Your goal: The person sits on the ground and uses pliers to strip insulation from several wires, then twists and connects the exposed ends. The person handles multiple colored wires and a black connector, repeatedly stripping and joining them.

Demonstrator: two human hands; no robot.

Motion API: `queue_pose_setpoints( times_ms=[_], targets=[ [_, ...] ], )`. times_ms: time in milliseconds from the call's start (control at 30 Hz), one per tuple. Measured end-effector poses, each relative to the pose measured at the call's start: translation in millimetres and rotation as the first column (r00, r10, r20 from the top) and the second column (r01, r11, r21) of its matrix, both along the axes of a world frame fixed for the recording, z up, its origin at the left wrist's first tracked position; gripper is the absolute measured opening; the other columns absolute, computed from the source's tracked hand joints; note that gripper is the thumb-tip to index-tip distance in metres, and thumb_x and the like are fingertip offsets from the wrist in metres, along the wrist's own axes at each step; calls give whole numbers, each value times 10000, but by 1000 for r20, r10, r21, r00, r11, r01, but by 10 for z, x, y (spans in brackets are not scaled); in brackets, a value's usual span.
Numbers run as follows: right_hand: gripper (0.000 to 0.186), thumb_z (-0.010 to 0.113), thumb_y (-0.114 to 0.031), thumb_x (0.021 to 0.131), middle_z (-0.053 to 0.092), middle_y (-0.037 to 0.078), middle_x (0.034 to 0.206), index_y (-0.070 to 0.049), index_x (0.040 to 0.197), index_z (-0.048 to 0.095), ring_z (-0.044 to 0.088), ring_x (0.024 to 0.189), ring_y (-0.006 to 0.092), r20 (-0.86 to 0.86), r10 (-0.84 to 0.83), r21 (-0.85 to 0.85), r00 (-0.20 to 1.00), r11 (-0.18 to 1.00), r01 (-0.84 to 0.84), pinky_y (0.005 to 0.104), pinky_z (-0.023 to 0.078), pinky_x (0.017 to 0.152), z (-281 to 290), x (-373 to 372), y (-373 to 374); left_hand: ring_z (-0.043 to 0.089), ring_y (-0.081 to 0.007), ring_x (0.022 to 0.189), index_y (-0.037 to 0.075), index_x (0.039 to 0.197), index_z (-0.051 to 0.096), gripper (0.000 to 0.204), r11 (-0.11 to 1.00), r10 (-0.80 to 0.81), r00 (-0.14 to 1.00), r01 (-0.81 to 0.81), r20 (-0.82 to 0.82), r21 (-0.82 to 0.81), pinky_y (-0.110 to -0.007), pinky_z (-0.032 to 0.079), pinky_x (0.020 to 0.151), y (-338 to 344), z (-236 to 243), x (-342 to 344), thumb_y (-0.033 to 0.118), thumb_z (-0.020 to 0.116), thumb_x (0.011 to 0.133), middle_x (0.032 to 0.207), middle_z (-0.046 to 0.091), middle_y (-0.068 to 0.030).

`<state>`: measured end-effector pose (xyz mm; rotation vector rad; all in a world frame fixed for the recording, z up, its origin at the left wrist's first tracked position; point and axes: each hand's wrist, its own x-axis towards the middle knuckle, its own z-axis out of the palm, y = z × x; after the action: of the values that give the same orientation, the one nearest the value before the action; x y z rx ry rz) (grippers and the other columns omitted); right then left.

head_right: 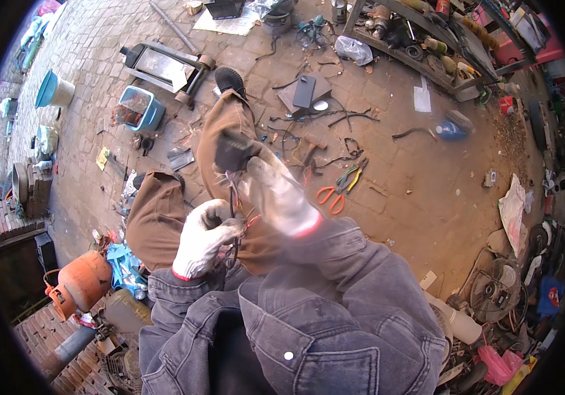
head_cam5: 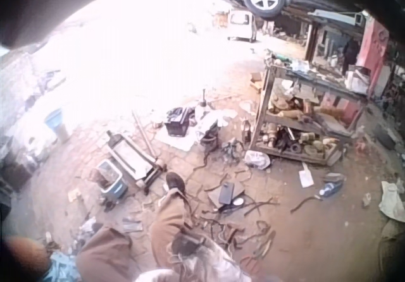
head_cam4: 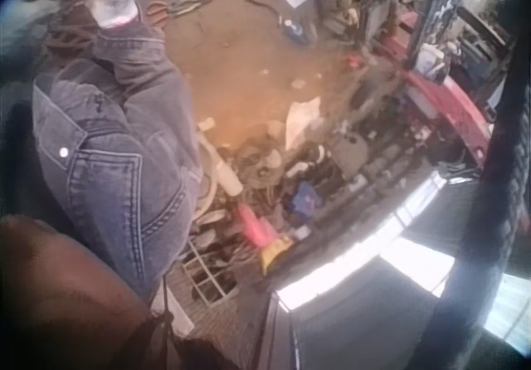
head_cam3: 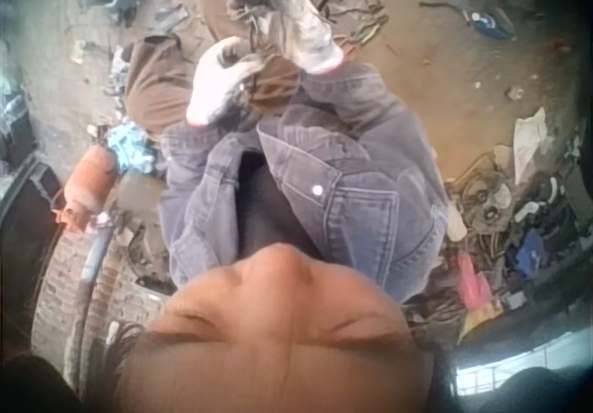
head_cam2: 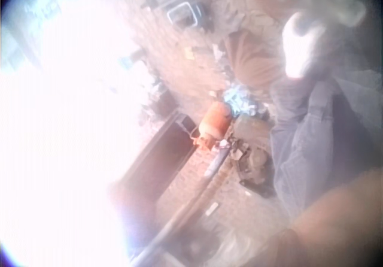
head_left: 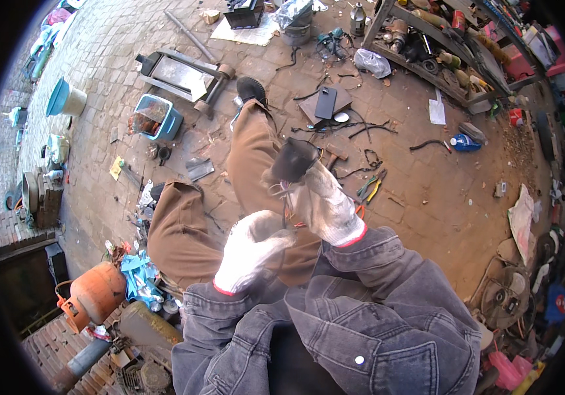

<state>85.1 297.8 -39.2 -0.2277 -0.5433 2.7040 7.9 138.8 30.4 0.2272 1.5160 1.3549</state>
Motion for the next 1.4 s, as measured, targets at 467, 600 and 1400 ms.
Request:
queue_pose_setpoints(
  times_ms=[467,600,1400],
  targets=[
    [689,857,-267,811,609,208,1258,-30,1324,463,673,1083,317,15,-165,508,986,851,134,488,591,912,425,49,190,549,-58,664,8,878,664,120,985,-154,948,124,-280,-121,-250,449,613,-6,-73,-12,43,756,809,730,641,8],
    [434,721,-38,896,651,155,1142,6,1260,488,668,1026,217,107,-229,693,968,715,92,364,575,895,591,126,212,539,-59,663,6,894,666,128,976,-192,901,133,-390,-171,-255,446,612,-26,-45,37,59,756,818,734,633,12],
    [273,660,-207,976,686,30,937,-6,1161,652,649,803,98,532,152,254,833,910,-328,244,533,724,545,144,17,670,-341,1016,-23,1135,692,392,954,62,457,234,-887,187,-412,532,891,-217,-94,289,113,771,776,1094,687,-186]
  ],
)
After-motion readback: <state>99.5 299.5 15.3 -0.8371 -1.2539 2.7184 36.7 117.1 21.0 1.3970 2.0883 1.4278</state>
